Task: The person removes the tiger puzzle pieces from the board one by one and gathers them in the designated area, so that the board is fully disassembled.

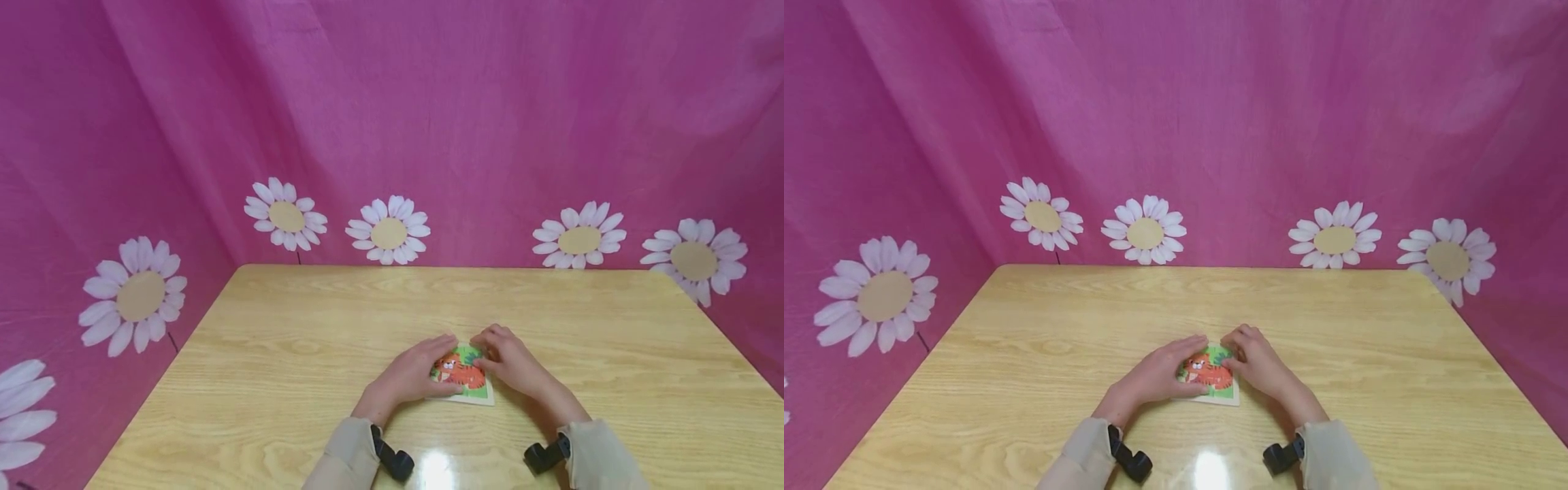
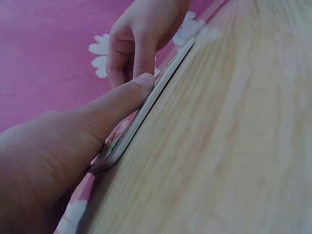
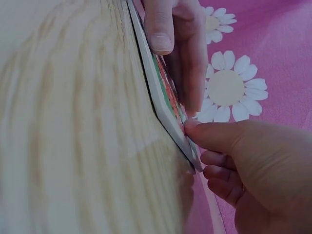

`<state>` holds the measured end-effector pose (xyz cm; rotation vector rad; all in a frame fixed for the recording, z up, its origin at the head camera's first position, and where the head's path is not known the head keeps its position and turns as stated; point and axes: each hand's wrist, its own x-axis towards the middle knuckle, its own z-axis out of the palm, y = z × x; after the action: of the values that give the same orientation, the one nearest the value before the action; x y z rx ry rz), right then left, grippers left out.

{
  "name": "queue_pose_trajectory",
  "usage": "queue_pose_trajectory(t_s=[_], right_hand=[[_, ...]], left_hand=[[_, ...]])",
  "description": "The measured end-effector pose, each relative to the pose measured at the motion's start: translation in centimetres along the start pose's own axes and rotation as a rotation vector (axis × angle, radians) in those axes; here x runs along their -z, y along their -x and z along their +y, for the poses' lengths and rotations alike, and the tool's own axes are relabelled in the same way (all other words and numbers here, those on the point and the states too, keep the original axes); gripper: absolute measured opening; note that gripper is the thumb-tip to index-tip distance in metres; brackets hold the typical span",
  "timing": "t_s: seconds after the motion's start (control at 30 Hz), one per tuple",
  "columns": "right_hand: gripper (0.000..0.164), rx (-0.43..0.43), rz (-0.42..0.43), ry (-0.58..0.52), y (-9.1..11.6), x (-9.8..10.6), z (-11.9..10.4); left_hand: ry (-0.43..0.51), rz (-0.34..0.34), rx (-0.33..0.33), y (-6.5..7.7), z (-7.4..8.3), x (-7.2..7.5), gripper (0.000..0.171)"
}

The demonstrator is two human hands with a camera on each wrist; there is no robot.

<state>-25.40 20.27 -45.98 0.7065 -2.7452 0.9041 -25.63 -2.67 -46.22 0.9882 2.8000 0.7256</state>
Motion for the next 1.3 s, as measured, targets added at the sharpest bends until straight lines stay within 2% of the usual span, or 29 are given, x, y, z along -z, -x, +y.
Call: queue_pose_trajectory(t_s=[0.33, 0.7, 0.93, 1.3], right_hand=[[0.017, -0.011, -0.056, -0.016, -0.4, 0.2, 0.0], [0.015, 0.008, -0.182, -0.032, -1.4, 1.0, -0.5], [0.015, -0.022, -0.255, -0.025, -1.7, 1.1, -0.4], [0.017, -0.014, -0.251, -0.075, -1.4, 1.1, -0.4]], left_hand=[[-0.043, -0.004, -0.018, -0.1, 0.1, -0.2, 0.076], [-0.079, 0.016, -0.014, -0.1, 0.1, -0.4, 0.075], [-0.091, 0.009, -0.018, 0.0, 0.2, -0.4, 0.075], [-0.090, 0.020, -0.018, -0.1, 0.1, -0.7, 0.074]])
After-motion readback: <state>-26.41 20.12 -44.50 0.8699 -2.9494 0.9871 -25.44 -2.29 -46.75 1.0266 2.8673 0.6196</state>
